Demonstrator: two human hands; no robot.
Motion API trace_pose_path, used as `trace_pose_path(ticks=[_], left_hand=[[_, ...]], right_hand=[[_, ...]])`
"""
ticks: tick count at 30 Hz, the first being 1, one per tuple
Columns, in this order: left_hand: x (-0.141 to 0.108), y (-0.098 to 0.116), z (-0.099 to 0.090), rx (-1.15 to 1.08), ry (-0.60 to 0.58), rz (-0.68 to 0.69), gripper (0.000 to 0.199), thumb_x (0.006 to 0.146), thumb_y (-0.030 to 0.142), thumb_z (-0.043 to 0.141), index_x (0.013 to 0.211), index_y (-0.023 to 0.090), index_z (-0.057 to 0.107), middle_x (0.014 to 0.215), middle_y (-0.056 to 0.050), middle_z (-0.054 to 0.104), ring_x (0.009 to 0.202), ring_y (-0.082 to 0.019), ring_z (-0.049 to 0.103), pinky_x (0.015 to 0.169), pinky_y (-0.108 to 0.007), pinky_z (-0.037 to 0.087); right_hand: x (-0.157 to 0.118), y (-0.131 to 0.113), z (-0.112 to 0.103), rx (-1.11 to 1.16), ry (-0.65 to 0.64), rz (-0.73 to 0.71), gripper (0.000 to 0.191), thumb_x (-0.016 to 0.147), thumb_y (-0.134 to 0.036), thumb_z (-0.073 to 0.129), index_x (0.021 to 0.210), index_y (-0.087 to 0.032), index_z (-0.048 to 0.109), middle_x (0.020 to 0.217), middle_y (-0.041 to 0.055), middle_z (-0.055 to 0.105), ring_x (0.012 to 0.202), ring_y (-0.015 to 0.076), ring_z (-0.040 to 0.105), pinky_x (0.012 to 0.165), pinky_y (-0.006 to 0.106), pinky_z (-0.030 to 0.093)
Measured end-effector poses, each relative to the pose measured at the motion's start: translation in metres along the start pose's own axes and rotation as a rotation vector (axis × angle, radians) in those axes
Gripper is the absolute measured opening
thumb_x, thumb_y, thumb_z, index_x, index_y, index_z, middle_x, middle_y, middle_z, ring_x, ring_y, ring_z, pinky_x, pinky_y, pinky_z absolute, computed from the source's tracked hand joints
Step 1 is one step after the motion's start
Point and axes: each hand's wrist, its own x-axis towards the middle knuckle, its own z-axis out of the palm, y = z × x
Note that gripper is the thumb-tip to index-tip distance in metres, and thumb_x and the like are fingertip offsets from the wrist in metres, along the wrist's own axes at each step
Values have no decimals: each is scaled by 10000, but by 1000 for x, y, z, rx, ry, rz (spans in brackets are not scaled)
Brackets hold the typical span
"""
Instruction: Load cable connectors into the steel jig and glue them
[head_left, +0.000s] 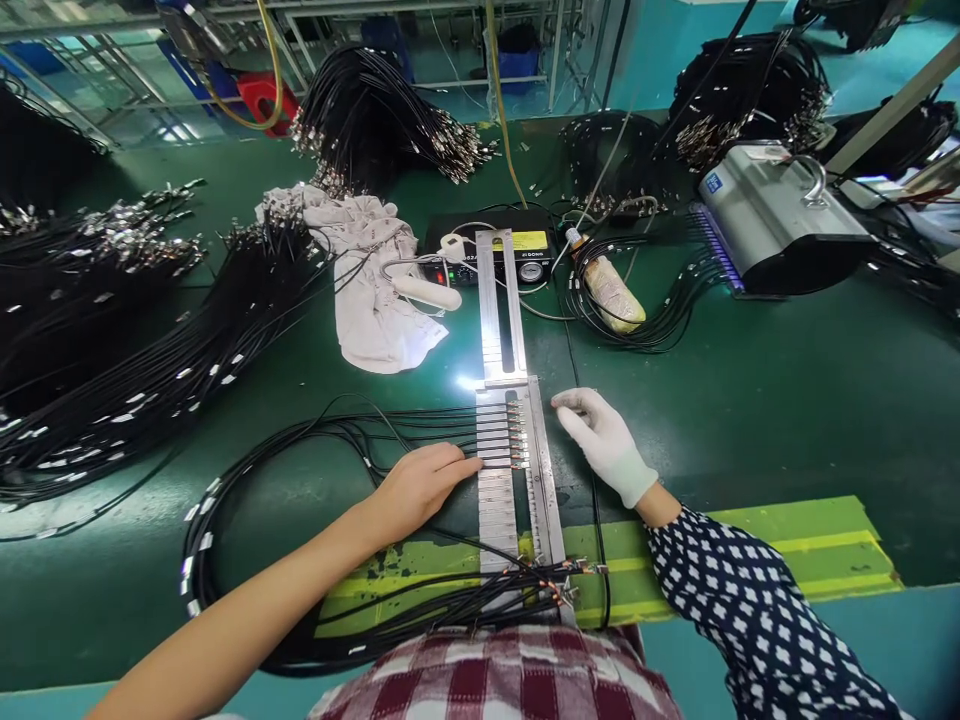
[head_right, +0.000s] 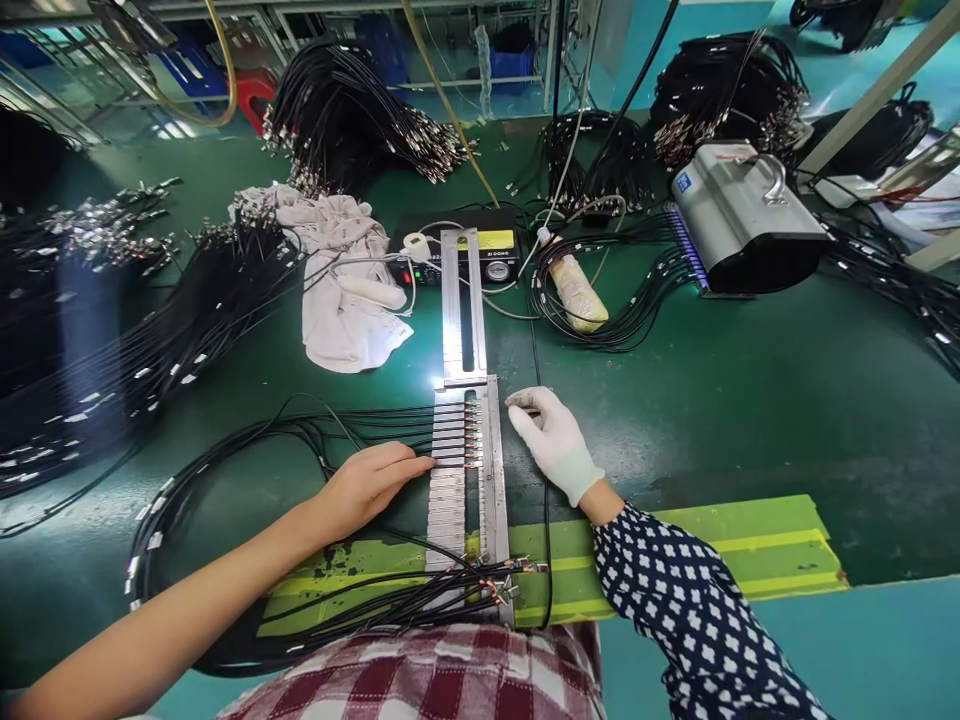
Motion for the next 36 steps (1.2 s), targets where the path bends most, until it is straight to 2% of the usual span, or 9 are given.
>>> trace_pose_path(ticks=[9,11,15,18,21,27,31,36], left_hand=[[2,2,10,-36,38,-21,264,1011,151,407,1211,166,578,874,-57,662,773,-161,590,717,-278,500],[1,4,11,21,58,0,253,1002,141,424,1187,163,594,891,-63,660,786,-167,586,724,-283,490],[-6,13,11,195,121,-30,317,963,80,440,1174,196,645,1042,-101,634,964,-216,569,852,-359,442],[-14,19,10,252,82,-86,388,950,59,433,1250,212,626,996,-93,615,940,-220,541,844,-374,401],[-17,23,9,278,29,-60,408,950,53,419,1307,172,576,958,-88,616,905,-216,533,844,-383,377],[9,30,14,200,38,-27,309,988,110,420,1267,146,546,933,-67,631,879,-201,530,846,-384,357],[25,35,22,113,73,-92,316,999,110,401,1275,172,540,932,-57,620,864,-187,522,820,-360,353],[30,35,28,29,92,-143,315,992,95,408,1246,179,575,918,-52,591,862,-185,497,805,-345,352]], right_hand=[[1,-1,2,10,-3,-24,184,935,-344,544,988,-208,656,1033,65,652,980,211,633,900,375,521],[1,-1,2,5,-4,-26,178,932,-340,547,983,-209,656,1031,65,652,977,214,632,905,384,520],[1,-1,1,-11,-8,-28,169,932,-330,546,978,-212,658,1032,65,653,975,217,632,893,386,521],[1,-1,2,-25,-12,-32,166,933,-318,542,978,-212,661,1030,63,654,970,216,631,882,378,521],[2,-1,4,-45,-5,-49,162,933,-316,540,965,-216,664,1015,60,654,957,217,627,880,381,518],[1,-1,4,-71,-6,-59,159,935,-314,534,964,-222,660,1006,54,646,935,211,625,868,377,519],[0,-3,3,-93,-15,-70,162,937,-308,528,971,-218,658,1014,58,645,936,211,626,863,375,519],[0,-4,3,-120,-15,-71,166,939,-305,524,972,-216,661,1007,56,647,924,207,629,843,369,513]])
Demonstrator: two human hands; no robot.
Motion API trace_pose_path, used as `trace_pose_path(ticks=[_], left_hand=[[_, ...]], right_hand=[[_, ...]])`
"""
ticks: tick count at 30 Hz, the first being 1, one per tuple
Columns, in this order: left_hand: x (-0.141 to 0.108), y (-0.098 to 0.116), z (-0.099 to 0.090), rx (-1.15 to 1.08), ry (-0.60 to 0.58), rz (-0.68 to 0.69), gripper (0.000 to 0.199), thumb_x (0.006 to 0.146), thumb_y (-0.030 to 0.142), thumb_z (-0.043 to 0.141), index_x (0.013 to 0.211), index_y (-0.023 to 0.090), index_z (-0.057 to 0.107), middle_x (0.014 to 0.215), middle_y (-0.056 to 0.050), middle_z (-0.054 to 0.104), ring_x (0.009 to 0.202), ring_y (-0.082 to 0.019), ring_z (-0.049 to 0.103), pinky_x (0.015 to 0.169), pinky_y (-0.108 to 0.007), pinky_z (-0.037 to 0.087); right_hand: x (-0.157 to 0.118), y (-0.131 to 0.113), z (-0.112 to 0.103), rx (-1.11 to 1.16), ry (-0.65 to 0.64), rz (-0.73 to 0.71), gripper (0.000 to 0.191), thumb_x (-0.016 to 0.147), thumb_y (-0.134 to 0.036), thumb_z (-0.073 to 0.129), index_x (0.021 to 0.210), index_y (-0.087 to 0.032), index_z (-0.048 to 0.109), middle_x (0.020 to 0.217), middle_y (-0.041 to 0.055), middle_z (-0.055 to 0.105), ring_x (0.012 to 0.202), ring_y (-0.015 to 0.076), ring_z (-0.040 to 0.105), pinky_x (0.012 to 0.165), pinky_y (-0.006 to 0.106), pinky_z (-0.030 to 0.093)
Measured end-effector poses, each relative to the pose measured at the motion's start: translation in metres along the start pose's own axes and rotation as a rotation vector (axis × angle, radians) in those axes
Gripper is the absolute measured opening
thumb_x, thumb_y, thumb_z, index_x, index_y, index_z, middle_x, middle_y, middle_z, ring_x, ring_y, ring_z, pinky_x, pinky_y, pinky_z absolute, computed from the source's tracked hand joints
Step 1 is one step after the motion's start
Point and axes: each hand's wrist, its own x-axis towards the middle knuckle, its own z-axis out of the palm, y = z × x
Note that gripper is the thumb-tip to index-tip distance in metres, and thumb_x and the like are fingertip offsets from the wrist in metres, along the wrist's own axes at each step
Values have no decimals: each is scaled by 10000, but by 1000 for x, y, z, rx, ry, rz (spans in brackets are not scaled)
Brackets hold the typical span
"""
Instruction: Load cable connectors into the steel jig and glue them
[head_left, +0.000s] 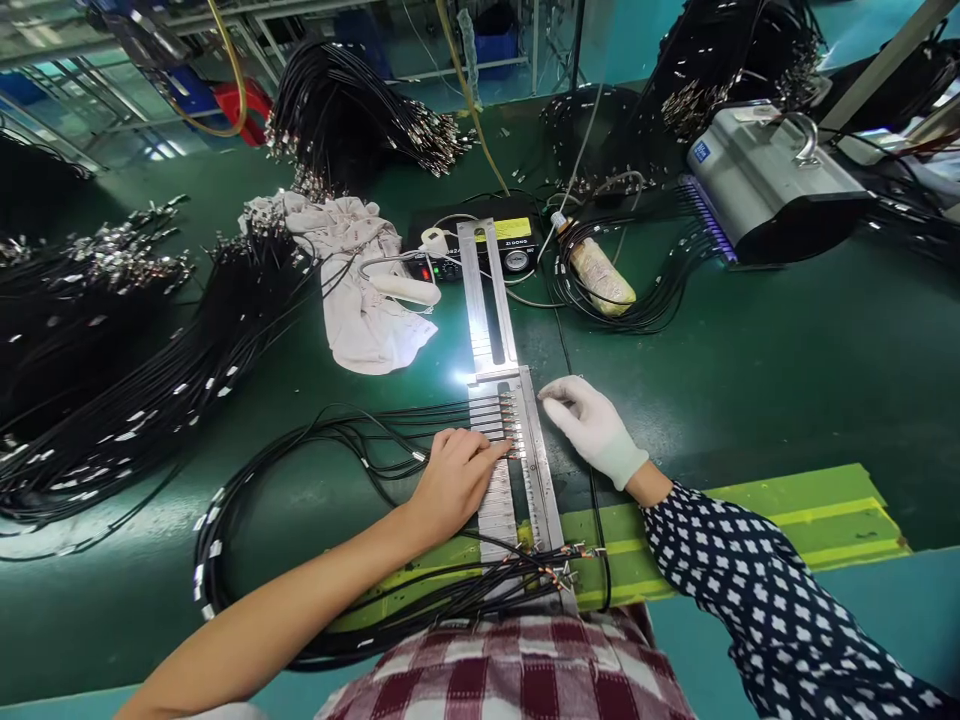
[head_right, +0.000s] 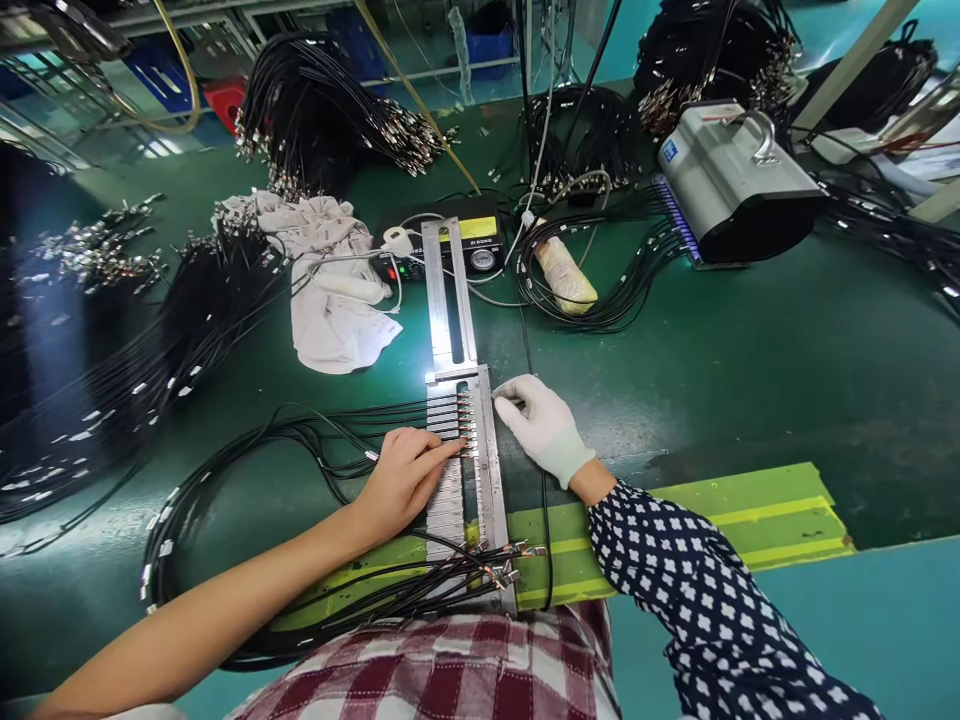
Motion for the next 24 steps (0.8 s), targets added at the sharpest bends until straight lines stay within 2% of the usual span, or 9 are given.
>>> trace_pose_path(ticks=[6,11,17,20,24], left_hand=[[6,1,-1,-104,-50,-88,299,995,101,410,1200,194,606,925,-43,580,897,-184,510,831,-348,343],[14,5,0,-53,-81,-78,266,1000,115,388,1130,167,614,933,-57,605,904,-200,523,865,-373,345],[12,1,-3,-124,-25,-91,212,1006,135,416,1111,183,595,961,-48,620,936,-187,540,869,-357,356],[7,-2,-3,-102,-9,-29,257,999,110,409,1151,200,596,967,-49,612,923,-182,536,856,-350,366],[8,-3,0,56,-3,59,296,967,81,422,1148,192,628,915,-58,587,870,-194,516,808,-346,381]], right_hand=[[0,0,1,-6,1,1,152,932,-288,528,951,-213,658,989,53,653,915,203,632,842,365,510],[1,0,1,-28,-2,-10,138,929,-281,532,941,-215,653,982,50,659,906,204,631,839,365,511],[0,1,1,-39,-7,-19,134,934,-275,526,951,-226,649,990,44,662,923,204,635,833,350,513],[0,1,0,-50,-14,-12,132,934,-276,528,954,-228,649,994,41,660,919,202,636,824,347,511],[0,0,0,-60,-20,-2,139,934,-281,528,965,-228,652,996,42,657,913,202,634,807,346,511]])
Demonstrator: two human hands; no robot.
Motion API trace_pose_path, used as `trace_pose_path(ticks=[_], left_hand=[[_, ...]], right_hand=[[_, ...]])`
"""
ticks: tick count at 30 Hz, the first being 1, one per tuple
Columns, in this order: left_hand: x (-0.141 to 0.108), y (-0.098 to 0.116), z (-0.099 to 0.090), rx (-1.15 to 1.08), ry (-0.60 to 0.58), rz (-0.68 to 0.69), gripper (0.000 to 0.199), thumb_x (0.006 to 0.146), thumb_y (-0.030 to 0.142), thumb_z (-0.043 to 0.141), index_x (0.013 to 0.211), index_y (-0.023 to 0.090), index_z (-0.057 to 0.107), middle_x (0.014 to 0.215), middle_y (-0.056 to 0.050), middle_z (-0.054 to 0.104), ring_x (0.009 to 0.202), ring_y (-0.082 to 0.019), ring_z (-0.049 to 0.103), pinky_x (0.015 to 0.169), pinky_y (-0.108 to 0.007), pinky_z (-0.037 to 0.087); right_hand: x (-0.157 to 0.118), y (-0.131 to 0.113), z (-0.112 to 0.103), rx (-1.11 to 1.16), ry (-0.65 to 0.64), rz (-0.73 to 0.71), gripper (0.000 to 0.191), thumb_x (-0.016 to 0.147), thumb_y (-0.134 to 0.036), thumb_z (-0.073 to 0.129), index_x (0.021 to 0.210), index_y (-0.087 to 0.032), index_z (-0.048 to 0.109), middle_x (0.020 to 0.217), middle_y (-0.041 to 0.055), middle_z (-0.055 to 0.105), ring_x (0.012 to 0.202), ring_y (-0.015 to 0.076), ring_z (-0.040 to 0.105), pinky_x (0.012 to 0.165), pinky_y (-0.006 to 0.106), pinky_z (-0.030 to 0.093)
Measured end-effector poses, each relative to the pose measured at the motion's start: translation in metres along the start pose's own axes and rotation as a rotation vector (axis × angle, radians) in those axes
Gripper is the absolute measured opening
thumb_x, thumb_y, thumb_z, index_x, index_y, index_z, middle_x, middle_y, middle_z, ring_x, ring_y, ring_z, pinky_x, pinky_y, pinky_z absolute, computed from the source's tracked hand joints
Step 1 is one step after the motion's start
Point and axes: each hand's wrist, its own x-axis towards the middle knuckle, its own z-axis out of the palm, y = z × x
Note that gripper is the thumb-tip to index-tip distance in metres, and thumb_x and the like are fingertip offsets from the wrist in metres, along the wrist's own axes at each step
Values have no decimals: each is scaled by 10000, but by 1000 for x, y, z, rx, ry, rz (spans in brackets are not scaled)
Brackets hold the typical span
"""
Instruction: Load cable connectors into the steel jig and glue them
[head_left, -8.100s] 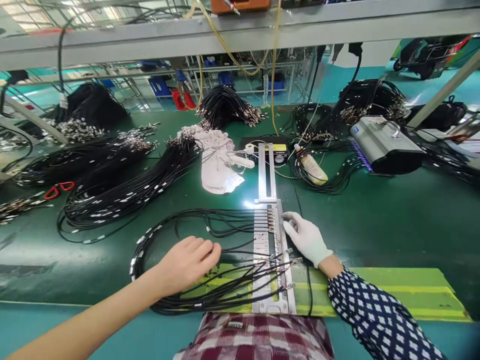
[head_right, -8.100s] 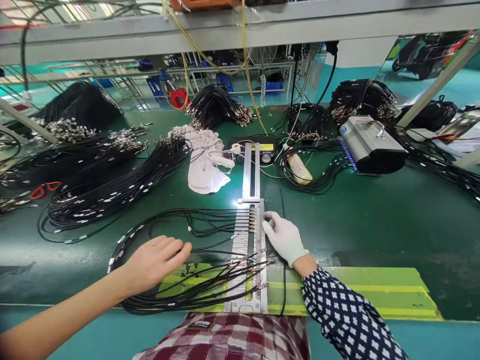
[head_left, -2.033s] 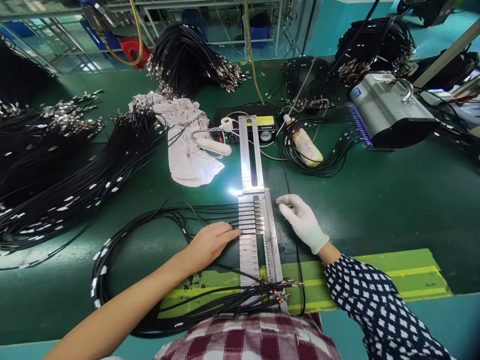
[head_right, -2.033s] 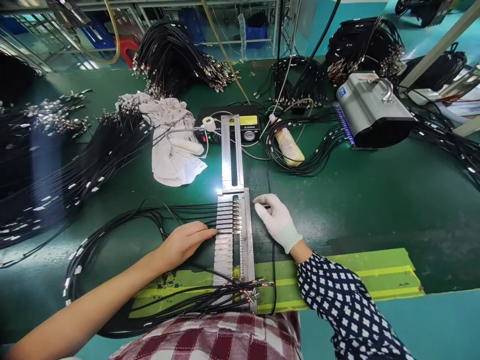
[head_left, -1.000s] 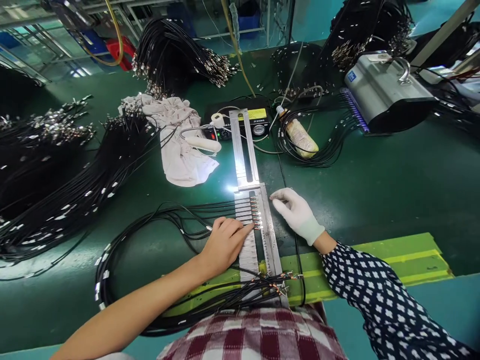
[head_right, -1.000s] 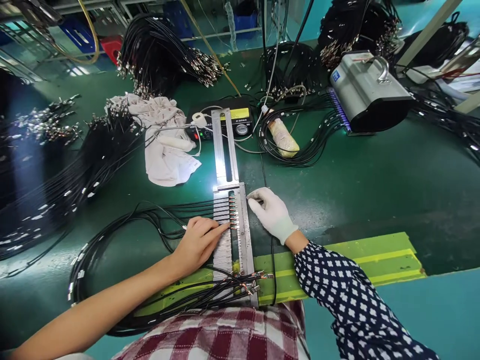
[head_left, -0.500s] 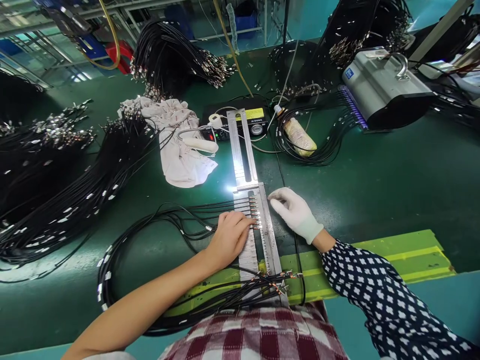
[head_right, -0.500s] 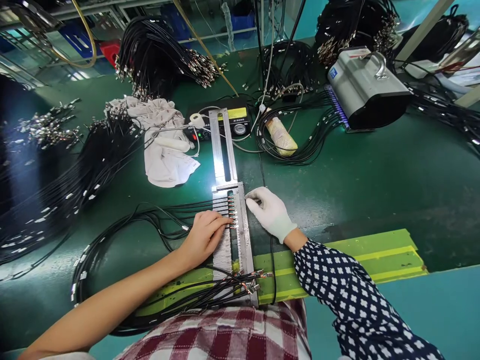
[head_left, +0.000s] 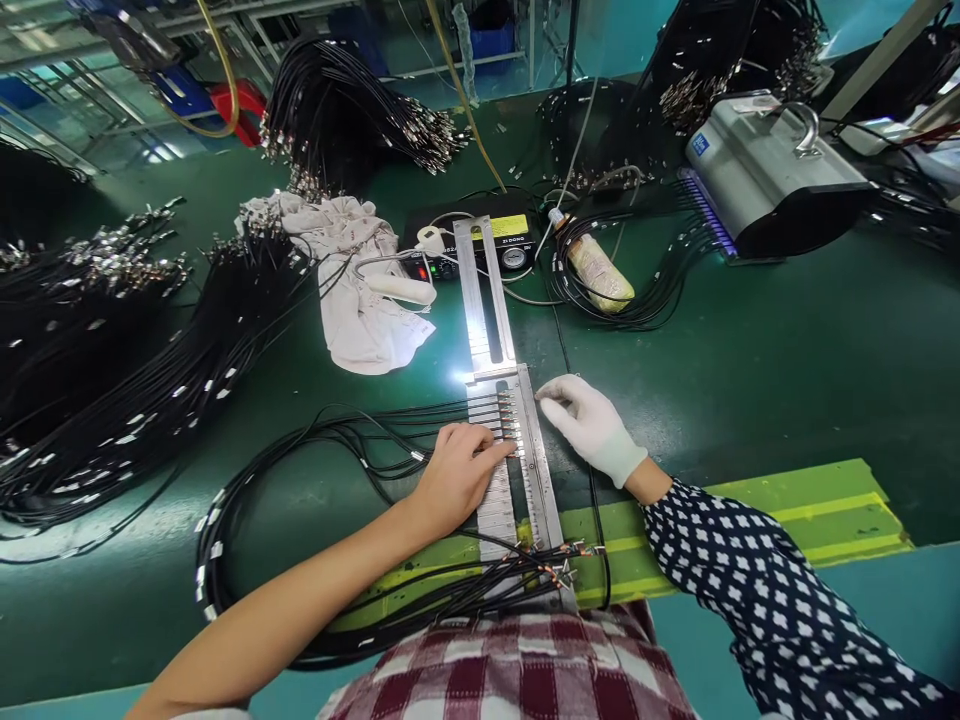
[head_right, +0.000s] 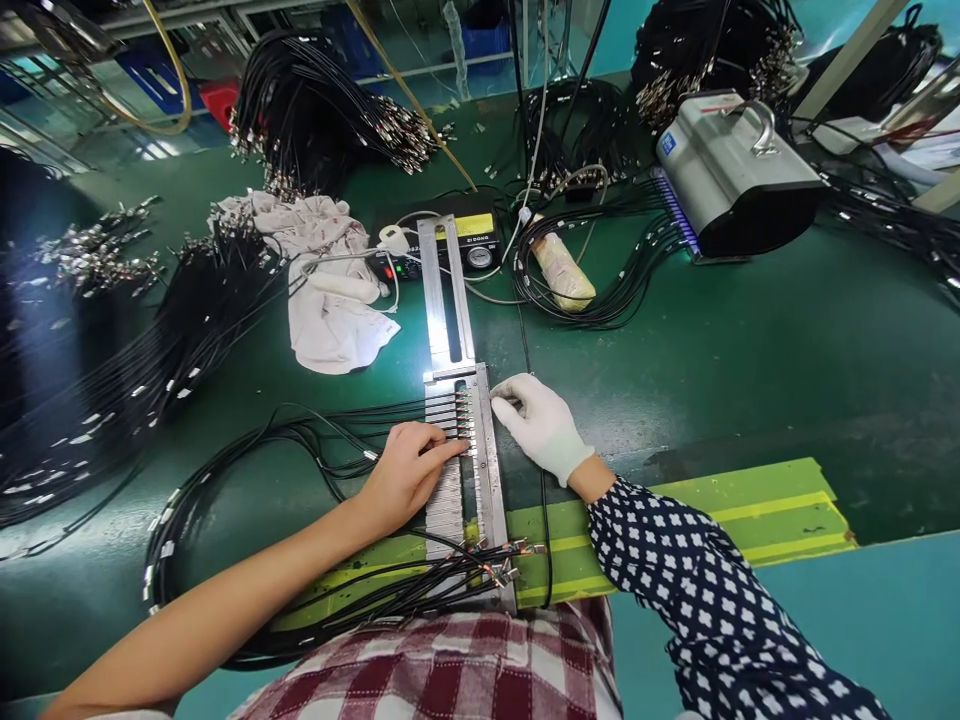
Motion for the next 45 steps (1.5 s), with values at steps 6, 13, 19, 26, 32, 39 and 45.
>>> trace_pose_path(ticks=[6,13,19,26,32,39,45], left_hand=[[3,0,5,256,6,85,297,933,62,428,1122,162,635,901,-78,613,849,-222,514,805,-385,387],[-5,-1,1,142,13,155,339,937,36,413,1189,157,605,932,-73,619,861,-204,521,808,-367,403],[-7,1,0,224,-71,192,356,921,38,438,1224,137,598,981,-95,627,879,-221,531,836,-380,412],[-5,5,0,323,-64,188,306,946,68,423,1206,92,581,945,-104,637,850,-227,543,828,-384,420],[-24,13,-27,-16,-72,35,206,990,142,449,1149,164,579,981,-82,648,873,-200,548,771,-337,435],[-45,35,-31,-348,-357,13,156,981,164,487,1084,190,601,1027,-83,604,942,-197,542,845,-336,468],[-43,33,-24,-531,-124,-192,142,997,149,471,1050,194,595,926,-53,623,869,-153,583,773,-267,492]], right_hand=[[0,-2,-1,3,6,-15,144,936,-282,521,954,-223,651,990,42,658,918,198,630,825,346,506],[0,-1,0,-4,-1,-13,146,934,-292,526,961,-226,653,995,45,658,923,204,630,825,351,508],[1,0,0,12,2,-25,153,936,-306,526,963,-228,655,996,50,661,921,209,634,840,364,520],[0,0,0,0,3,-19,158,939,-310,524,965,-227,656,998,51,657,917,207,630,841,360,515],[0,-2,-1,1,-10,-6,155,936,-298,523,965,-223,656,1007,49,658,925,208,628,845,366,512],[0,1,0,9,-3,-8,149,932,-308,533,962,-229,657,1004,49,658,912,211,631,853,370,519],[1,3,1,3,-2,-18,148,933,-306,533,964,-233,658,1004,50,658,918,213,632,852,373,523]])
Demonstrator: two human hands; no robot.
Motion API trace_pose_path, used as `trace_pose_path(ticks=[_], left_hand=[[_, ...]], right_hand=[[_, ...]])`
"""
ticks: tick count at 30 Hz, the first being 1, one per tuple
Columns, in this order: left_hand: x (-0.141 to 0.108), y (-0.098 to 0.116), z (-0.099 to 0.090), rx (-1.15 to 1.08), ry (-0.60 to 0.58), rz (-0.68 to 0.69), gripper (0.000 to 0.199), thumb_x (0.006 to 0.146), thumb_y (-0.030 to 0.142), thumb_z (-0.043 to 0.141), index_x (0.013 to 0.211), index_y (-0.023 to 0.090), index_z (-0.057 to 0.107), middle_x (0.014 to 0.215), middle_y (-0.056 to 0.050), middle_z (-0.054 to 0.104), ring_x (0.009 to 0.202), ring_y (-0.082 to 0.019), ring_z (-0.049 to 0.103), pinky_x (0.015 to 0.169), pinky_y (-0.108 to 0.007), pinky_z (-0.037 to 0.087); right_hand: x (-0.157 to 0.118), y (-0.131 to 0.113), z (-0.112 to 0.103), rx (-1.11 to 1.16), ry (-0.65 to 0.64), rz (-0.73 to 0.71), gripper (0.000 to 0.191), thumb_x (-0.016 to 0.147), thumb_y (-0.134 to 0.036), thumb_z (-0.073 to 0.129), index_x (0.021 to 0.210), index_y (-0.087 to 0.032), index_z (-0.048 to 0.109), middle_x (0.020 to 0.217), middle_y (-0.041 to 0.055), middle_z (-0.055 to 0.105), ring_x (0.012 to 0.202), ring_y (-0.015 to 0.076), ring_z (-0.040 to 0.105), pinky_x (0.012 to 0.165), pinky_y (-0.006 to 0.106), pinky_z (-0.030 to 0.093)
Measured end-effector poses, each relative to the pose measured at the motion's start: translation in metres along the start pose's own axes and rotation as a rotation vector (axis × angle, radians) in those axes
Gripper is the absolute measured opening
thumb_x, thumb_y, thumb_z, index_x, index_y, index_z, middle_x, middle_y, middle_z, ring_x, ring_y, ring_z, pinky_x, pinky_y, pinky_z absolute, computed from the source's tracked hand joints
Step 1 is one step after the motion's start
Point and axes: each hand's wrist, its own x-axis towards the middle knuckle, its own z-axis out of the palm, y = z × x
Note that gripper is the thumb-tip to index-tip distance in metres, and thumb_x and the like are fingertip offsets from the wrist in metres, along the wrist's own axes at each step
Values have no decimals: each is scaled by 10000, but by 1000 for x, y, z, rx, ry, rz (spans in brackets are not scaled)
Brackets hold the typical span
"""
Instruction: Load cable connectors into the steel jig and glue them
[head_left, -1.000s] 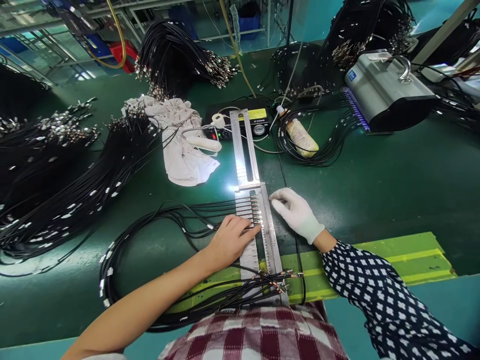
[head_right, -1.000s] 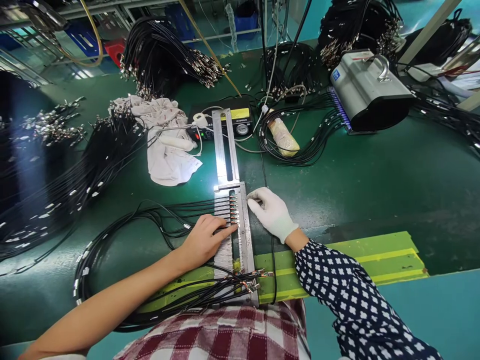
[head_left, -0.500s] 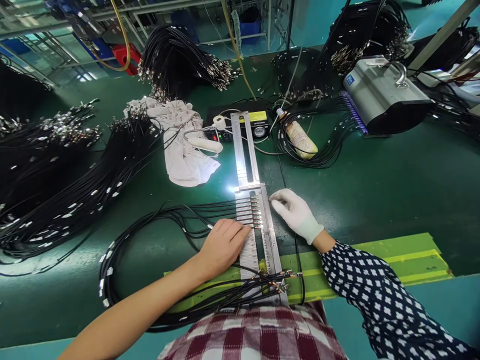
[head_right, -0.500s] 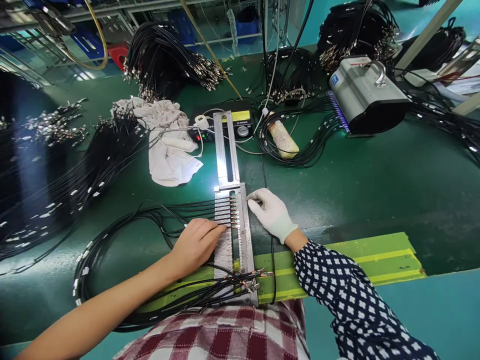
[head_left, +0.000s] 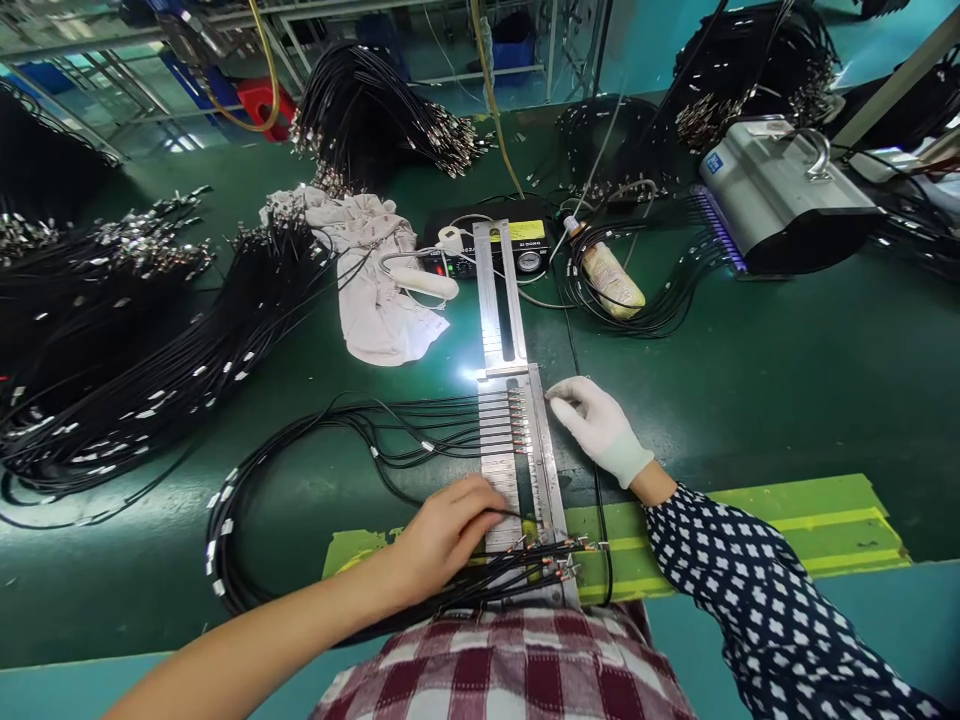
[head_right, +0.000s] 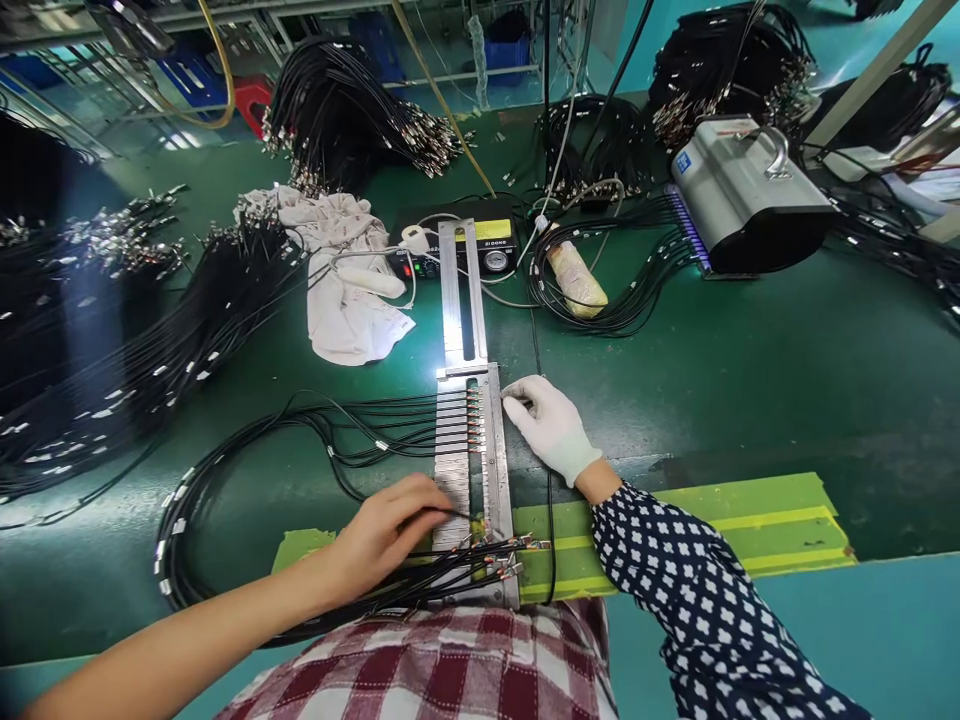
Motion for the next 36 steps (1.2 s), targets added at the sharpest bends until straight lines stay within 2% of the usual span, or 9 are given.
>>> trace_pose_path(ticks=[2,4,9,14,22,29,36], left_hand=[[1,-5,-3,45,97,-27,148,997,143,469,1058,187,596,911,-51,614,847,-149,592,747,-257,491],[2,-10,-7,159,143,-29,161,997,137,459,1064,173,601,904,-58,606,837,-157,591,738,-267,487],[9,-12,-8,360,54,90,170,979,165,488,1086,157,620,961,-85,626,866,-190,568,761,-313,475],[32,-17,0,643,-7,228,421,914,57,436,1300,161,566,1108,-137,618,973,-249,549,816,-388,450],[44,-22,4,869,-22,302,295,948,106,442,1203,121,591,1055,-127,633,912,-237,548,813,-378,435],[45,-16,8,947,-19,278,310,939,93,433,1218,97,567,1048,-137,639,883,-239,559,793,-379,429],[38,-26,2,866,97,285,294,941,98,440,1200,84,577,993,-130,648,874,-243,555,769,-371,438]], right_hand=[[0,0,0,-4,2,-2,150,932,-306,533,965,-233,660,1007,50,659,918,213,633,851,371,524],[0,0,0,-5,3,1,150,932,-308,534,963,-232,660,1005,49,659,917,212,634,850,369,524],[0,-1,0,-19,-3,1,151,937,-313,530,956,-234,657,997,47,659,909,211,631,839,368,517],[0,-1,0,-17,1,-15,156,941,-323,525,953,-232,652,990,48,656,917,213,628,846,371,518],[0,0,0,-10,-6,-7,147,938,-316,522,952,-235,645,982,46,652,908,211,628,833,369,515],[0,-4,-1,-35,-19,-5,146,937,-308,525,954,-229,647,984,48,653,908,210,625,838,371,510],[0,-4,-1,-47,-21,8,146,933,-294,524,959,-223,649,990,50,656,907,207,630,825,356,508]])
